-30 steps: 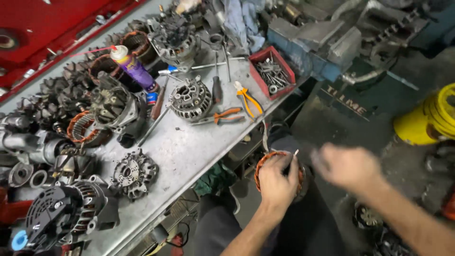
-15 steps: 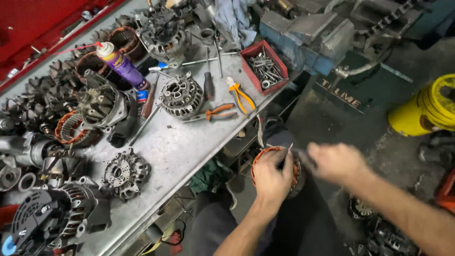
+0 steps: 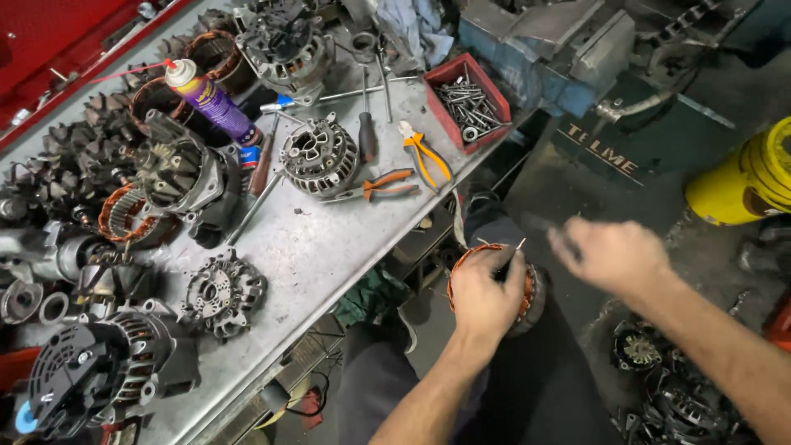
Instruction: The person holds a cylindrical electrical component with copper windings and uses a yellow-handled knife to scrape the ends of the wires. The person rotates the component to access different sections while working at a cluttered metal workbench.
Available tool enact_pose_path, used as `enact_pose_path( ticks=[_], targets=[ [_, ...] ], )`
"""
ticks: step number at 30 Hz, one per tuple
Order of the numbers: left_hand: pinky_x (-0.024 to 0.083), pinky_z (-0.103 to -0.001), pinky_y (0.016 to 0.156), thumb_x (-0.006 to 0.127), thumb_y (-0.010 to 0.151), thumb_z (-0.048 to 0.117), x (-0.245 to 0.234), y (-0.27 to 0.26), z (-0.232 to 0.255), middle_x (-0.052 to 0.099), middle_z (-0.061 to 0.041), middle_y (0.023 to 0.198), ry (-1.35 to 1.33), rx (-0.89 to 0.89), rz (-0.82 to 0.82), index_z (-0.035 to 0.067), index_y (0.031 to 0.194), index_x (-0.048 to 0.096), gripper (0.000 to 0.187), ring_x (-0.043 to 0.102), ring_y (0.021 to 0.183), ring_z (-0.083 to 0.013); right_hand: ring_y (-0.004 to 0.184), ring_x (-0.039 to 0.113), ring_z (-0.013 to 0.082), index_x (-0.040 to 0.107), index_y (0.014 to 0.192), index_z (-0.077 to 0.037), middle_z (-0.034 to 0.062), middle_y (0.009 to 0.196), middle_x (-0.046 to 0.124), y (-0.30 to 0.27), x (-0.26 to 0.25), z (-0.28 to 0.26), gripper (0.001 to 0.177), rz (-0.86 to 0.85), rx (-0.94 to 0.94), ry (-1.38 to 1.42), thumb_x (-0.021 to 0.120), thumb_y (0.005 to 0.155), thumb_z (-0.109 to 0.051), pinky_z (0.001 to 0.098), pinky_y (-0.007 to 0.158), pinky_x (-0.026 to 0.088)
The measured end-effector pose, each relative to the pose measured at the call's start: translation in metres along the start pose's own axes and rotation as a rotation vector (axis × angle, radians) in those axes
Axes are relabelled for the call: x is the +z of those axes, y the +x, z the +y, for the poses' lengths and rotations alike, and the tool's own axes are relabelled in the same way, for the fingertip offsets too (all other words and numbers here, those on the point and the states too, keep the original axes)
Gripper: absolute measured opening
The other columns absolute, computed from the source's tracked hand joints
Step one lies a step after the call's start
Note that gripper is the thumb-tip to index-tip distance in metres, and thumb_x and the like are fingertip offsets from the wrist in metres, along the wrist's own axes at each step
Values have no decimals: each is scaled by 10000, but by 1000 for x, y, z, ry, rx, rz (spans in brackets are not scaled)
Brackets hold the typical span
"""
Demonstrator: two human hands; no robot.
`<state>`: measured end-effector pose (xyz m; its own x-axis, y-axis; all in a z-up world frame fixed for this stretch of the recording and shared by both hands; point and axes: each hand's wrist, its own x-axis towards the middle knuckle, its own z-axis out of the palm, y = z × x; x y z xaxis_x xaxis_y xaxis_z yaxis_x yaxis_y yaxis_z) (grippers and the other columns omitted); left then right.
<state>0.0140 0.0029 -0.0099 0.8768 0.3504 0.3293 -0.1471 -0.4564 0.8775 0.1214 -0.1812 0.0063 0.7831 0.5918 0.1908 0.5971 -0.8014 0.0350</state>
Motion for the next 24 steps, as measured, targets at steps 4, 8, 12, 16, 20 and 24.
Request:
enact_pose_path(
  ticks=[4, 8, 12, 16, 20, 24],
  targets=[
    [539, -456, 840, 732, 931, 252, -24, -4, 47, 759, -163, 1036, 232, -186, -59, 58, 1120, 779, 275, 705, 944, -379, 647, 684, 431, 634, 829, -117, 169, 660, 672, -3, -7, 7, 388, 19, 135, 91, 574, 1014, -453, 544, 599, 571],
    [555, -457, 830, 942, 685, 437, -26, -15, 40, 683, -209, 1159, 312, -363, -122, 71, 1407, 656, 859, 691, 982, -398, 710, 694, 447, 672, 878, -105, 173, 725, 703, -25, -14, 6, 369, -68, 172, 179, 578, 981, -447, 555, 651, 575],
    [580, -388, 891, 884, 646, 267, -48, -3, 32, 759, -150, 1046, 59, -316, -3, 29, 1172, 710, 602, 743, 966, -283, 749, 704, 433, 701, 1044, -58, 205, 742, 699, -40, -23, 5, 417, -123, 247, 344, 629, 938, -455, 527, 676, 575],
    [560, -323, 955, 909, 583, 236, -87, 3, 22, 796, -90, 1054, -168, -173, -126, 26, 1120, 754, 596, 750, 995, -165, 727, 734, 349, 647, 1190, -15, 178, 832, 700, -62, -31, -2, 643, -147, 243, 396, 778, 800, -509, 446, 672, 600],
    [534, -307, 987, 939, 656, 257, -109, 29, 8, 779, -73, 1089, -374, -43, -343, 11, 1106, 775, 538, 704, 1026, -150, 792, 752, 296, 609, 1232, -7, 156, 1058, 702, -80, -53, -30, 819, 31, 54, 369, 869, 664, -535, 389, 689, 612],
    [549, -332, 936, 923, 730, 275, -97, 48, -1, 783, -90, 1029, -513, -33, -749, 50, 1122, 805, 468, 696, 974, -155, 890, 743, 311, 613, 1236, -23, 151, 1192, 686, -75, -68, -60, 802, 306, -191, 373, 906, 582, -382, 392, 729, 603]
  ],
)
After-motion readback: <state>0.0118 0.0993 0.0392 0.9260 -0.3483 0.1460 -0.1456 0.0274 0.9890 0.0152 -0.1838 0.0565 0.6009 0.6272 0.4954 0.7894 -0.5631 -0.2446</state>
